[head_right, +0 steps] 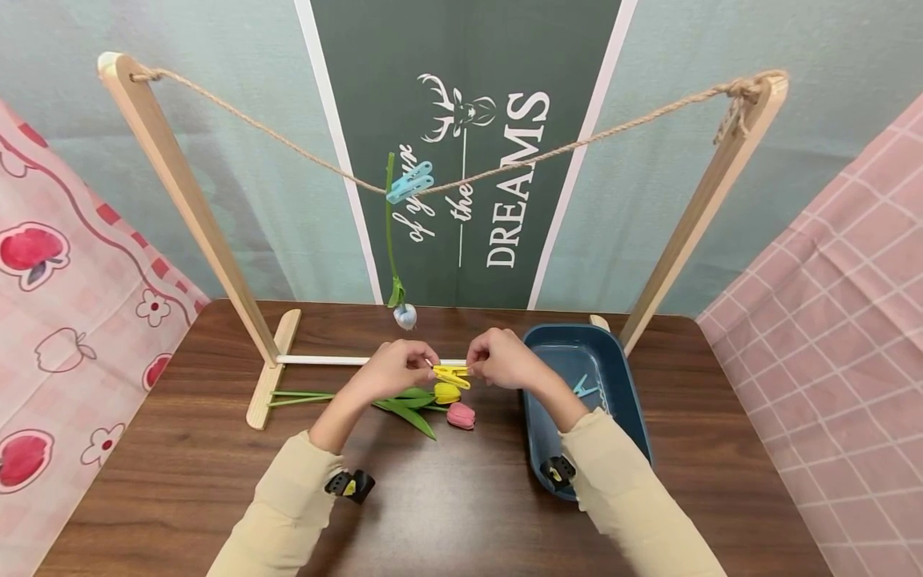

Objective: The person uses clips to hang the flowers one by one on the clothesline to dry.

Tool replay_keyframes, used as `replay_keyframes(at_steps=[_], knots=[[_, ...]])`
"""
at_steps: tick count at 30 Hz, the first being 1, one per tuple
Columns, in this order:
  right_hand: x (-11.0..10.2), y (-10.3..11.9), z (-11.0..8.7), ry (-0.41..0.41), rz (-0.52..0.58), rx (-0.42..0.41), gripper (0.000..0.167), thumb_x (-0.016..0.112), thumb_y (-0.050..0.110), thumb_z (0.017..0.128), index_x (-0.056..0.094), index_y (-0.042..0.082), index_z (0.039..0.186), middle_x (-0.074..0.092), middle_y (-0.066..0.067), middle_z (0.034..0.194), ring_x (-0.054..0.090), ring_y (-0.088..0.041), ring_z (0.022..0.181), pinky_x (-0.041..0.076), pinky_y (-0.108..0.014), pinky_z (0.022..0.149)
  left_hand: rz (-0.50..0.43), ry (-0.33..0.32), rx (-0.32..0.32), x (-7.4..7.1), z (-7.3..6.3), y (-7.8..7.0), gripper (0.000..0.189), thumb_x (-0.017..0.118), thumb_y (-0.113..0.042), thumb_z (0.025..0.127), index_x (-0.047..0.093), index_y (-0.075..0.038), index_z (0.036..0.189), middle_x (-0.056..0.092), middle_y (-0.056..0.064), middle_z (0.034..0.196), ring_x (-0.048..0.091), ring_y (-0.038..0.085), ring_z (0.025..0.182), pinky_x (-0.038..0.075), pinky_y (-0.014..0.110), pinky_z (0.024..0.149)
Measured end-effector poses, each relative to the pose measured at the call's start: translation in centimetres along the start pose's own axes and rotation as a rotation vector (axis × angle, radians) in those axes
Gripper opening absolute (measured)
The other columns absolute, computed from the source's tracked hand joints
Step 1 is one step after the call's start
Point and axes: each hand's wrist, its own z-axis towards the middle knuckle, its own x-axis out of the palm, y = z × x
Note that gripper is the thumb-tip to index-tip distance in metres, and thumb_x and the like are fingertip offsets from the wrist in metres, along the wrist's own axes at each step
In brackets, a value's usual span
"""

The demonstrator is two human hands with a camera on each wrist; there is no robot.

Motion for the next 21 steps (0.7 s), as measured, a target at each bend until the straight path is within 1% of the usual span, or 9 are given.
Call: replay_keyframes(at_steps=[3, 7, 9, 12, 16, 19, 21], knots=[[0.10, -0.04, 0.05, -0.002, 0.005, 0.001, 0.007, 0.064, -0.001, 0.080, 0.066, 0.003, 0.074, 0.055, 0.002, 0.058, 0.051, -0.011, 0.050, 0.045, -0.028, 0.050, -0.001, -0.001, -0.006, 0.05, 0.06, -0.10, 0.005, 0.065, -0.005, 0.080, 0.065, -0.006, 0.085, 0.062, 0.000, 0.068, 0.053, 0.008, 0.059, 0.041, 0.022, 0.053], [0.14, -0.02, 0.05, -0.007, 0.019, 0.011, 0.006, 0.065, 0.000, 0.080, 0.066, 0.002, 0.075, 0.055, 0.002, 0.058, 0.051, -0.012, 0.050, 0.045, -0.028, 0.051, 0.001, -0.014, -0.010, 0.05, 0.05, -0.16, 0.005, 0.065, -0.003, 0.080, 0.065, -0.007, 0.084, 0.061, 0.000, 0.066, 0.053, 0.009, 0.059, 0.041, 0.023, 0.053], [0.11, 0.02, 0.01, -0.010, 0.029, 0.011, 0.006, 0.064, 0.001, 0.081, 0.066, 0.002, 0.076, 0.056, 0.000, 0.058, 0.051, -0.012, 0.050, 0.045, -0.029, 0.051, 0.001, -0.027, -0.011, 0.06, 0.05, -0.15, 0.005, 0.065, -0.003, 0.079, 0.065, -0.007, 0.083, 0.062, -0.001, 0.067, 0.053, 0.009, 0.060, 0.042, 0.023, 0.055], [0.16, 0.03, 0.03, -0.015, 0.055, 0.017, 0.009, 0.063, 0.006, 0.084, 0.066, 0.004, 0.076, 0.056, -0.001, 0.058, 0.052, -0.013, 0.049, 0.045, -0.029, 0.050, -0.004, -0.051, -0.005, 0.06, 0.05, -0.07, 0.006, 0.065, -0.002, 0.079, 0.065, -0.007, 0.082, 0.063, 0.000, 0.068, 0.054, 0.009, 0.061, 0.043, 0.023, 0.055], [0.29, -0.15, 0.07, -0.010, 0.086, 0.019, 0.014, 0.062, 0.014, 0.087, 0.066, 0.005, 0.078, 0.055, 0.000, 0.058, 0.055, -0.019, 0.050, 0.044, -0.029, 0.047, 0.003, -0.082, -0.005, 0.01, 0.01, 0.13, 0.006, 0.064, -0.002, 0.079, 0.065, -0.007, 0.081, 0.063, 0.000, 0.068, 0.054, 0.009, 0.060, 0.043, 0.022, 0.054], [0.29, -0.30, 0.07, 0.001, 0.099, 0.017, 0.013, 0.064, 0.017, 0.086, 0.066, 0.004, 0.081, 0.055, 0.001, 0.059, 0.057, -0.024, 0.052, 0.044, -0.030, 0.047, 0.016, -0.095, -0.019, -0.03, 0.01, 0.27, 0.005, 0.064, -0.003, 0.079, 0.065, -0.007, 0.082, 0.062, -0.001, 0.069, 0.053, 0.009, 0.060, 0.042, 0.022, 0.053], [0.25, -0.37, 0.08, 0.013, 0.102, 0.017, 0.014, 0.066, 0.018, 0.084, 0.066, 0.004, 0.083, 0.056, 0.001, 0.060, 0.057, -0.025, 0.053, 0.044, -0.029, 0.047, 0.015, -0.102, -0.030, -0.05, 0.05, 0.33, 0.005, 0.065, -0.004, 0.079, 0.066, -0.007, 0.082, 0.063, 0.000, 0.070, 0.054, 0.010, 0.061, 0.043, 0.022, 0.054]])
